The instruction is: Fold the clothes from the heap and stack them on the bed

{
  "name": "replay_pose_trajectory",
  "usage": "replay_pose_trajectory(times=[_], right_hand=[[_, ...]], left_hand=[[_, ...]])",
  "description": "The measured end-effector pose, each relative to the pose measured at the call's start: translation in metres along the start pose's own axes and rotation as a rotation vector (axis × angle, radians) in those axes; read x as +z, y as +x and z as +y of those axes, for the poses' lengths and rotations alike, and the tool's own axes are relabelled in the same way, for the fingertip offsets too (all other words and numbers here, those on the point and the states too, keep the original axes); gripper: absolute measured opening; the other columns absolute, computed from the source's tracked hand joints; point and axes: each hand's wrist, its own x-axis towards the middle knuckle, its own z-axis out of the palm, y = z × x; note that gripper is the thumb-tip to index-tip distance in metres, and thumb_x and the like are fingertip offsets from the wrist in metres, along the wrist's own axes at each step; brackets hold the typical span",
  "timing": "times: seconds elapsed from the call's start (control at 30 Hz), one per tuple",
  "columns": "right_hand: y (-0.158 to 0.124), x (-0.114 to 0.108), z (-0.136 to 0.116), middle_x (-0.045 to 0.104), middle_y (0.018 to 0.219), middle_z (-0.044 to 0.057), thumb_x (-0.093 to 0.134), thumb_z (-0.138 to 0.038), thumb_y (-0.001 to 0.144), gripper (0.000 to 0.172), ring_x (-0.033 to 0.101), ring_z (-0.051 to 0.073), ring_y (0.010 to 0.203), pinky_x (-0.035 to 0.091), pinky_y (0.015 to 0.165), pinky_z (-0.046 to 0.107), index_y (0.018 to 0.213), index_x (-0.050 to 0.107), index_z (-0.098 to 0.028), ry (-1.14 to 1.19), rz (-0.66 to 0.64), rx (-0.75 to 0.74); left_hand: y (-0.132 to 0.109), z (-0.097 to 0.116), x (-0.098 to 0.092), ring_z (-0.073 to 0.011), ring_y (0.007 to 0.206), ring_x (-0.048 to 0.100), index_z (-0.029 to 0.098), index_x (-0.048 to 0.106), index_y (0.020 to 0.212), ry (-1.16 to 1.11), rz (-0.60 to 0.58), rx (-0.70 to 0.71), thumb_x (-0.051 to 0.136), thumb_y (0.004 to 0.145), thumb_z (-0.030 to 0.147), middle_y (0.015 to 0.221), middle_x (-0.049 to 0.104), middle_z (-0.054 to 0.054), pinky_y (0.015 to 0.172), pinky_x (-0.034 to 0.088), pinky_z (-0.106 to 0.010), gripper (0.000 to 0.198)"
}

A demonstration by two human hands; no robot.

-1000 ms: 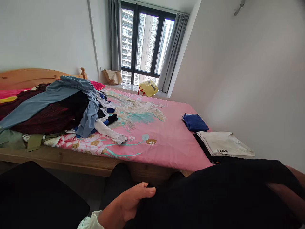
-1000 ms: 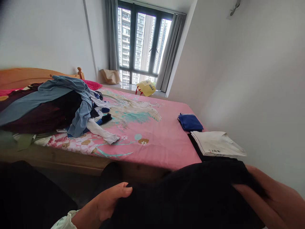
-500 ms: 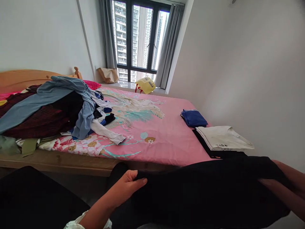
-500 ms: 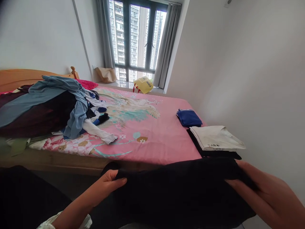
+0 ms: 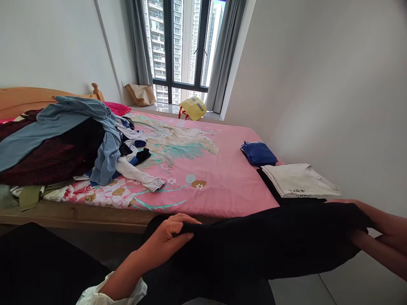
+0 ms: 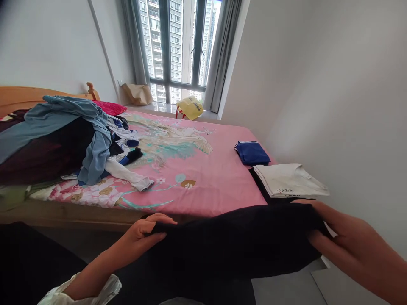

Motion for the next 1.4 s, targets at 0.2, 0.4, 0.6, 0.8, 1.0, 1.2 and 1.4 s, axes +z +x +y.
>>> replay_pose_trajectory(times=[0.2,0.4,0.6,0.8,1.0,1.2,1.4], right_hand=[[0.047,-0.016,-0.004,0.063,0.115,-0.002,0.046,-0.038,0.084,0.029,0.062,0.022,0.101,0.054,0.078,0.033,0.111,0.057,-0.043,-0.227,0.123,-0.466],[0.080,-0.014,-0.025,0.069,0.083,-0.003,0.044,-0.039,0.083,0.030,0.066,0.016,0.067,0.053,0.056,0.025,0.111,0.056,-0.037,-0.125,-0.055,-0.120],[0.151,0.021,-0.035,0.066,0.078,0.002,0.048,-0.036,0.084,0.026,0.068,0.020,0.071,0.056,0.060,0.029,0.106,0.053,-0.024,0.311,-0.212,-0.014],[0.235,0.060,-0.028,0.058,0.120,0.004,0.051,-0.021,0.079,0.029,0.057,0.020,0.109,0.047,0.093,0.039,0.107,0.052,-0.025,0.484,0.124,-0.321],[0.255,0.166,0.033,0.045,0.137,0.010,0.046,-0.011,0.076,0.033,0.040,0.020,0.131,0.033,0.109,0.043,0.107,0.052,-0.022,0.570,0.092,-0.431],[0.208,0.286,0.108,0.052,0.131,0.008,0.050,-0.013,0.067,0.033,0.046,0.025,0.127,0.033,0.110,0.043,0.096,0.061,-0.023,0.646,-0.097,-0.169],[0.189,0.305,0.130,0.052,0.126,0.015,0.034,-0.037,0.089,0.041,0.063,0.021,0.097,0.048,0.093,0.039,0.124,0.041,-0.018,0.675,0.003,0.312]], left_hand=[[0.017,-0.002,-0.013,-0.0190,0.089,0.062,0.018,0.060,0.057,0.041,0.009,0.001,0.055,0.086,0.028,0.096,0.073,-0.005,0.089,0.046,-0.034,0.031],[0.039,0.004,-0.032,-0.0135,0.065,0.056,0.016,0.070,0.079,-0.311,-0.171,-0.338,0.050,0.085,0.042,0.073,0.063,-0.001,0.054,0.051,-0.021,0.033],[0.094,-0.021,-0.060,-0.0145,0.062,0.058,0.015,0.068,0.075,-0.345,0.013,-0.419,0.058,0.076,0.039,0.068,0.066,0.000,0.056,0.047,-0.024,0.026],[0.152,-0.023,-0.117,-0.0228,0.095,0.063,0.020,0.057,0.060,0.390,0.477,-0.017,0.047,0.080,0.029,0.084,0.071,-0.003,0.087,0.048,-0.032,0.024],[0.140,-0.097,-0.061,-0.0241,0.133,0.041,0.020,0.048,0.058,0.691,0.414,0.158,0.038,0.087,0.016,0.128,0.061,-0.011,0.105,0.042,-0.038,0.031],[0.097,-0.202,0.038,-0.0252,0.131,0.044,0.019,0.059,0.071,0.708,0.201,0.115,0.037,0.084,0.006,0.133,0.058,-0.010,0.098,0.051,-0.039,0.028],[0.092,-0.214,0.050,-0.0241,0.129,0.047,0.024,0.063,0.090,0.681,0.275,0.128,0.044,0.085,0.011,0.134,0.057,-0.007,0.100,0.050,-0.040,0.024]])
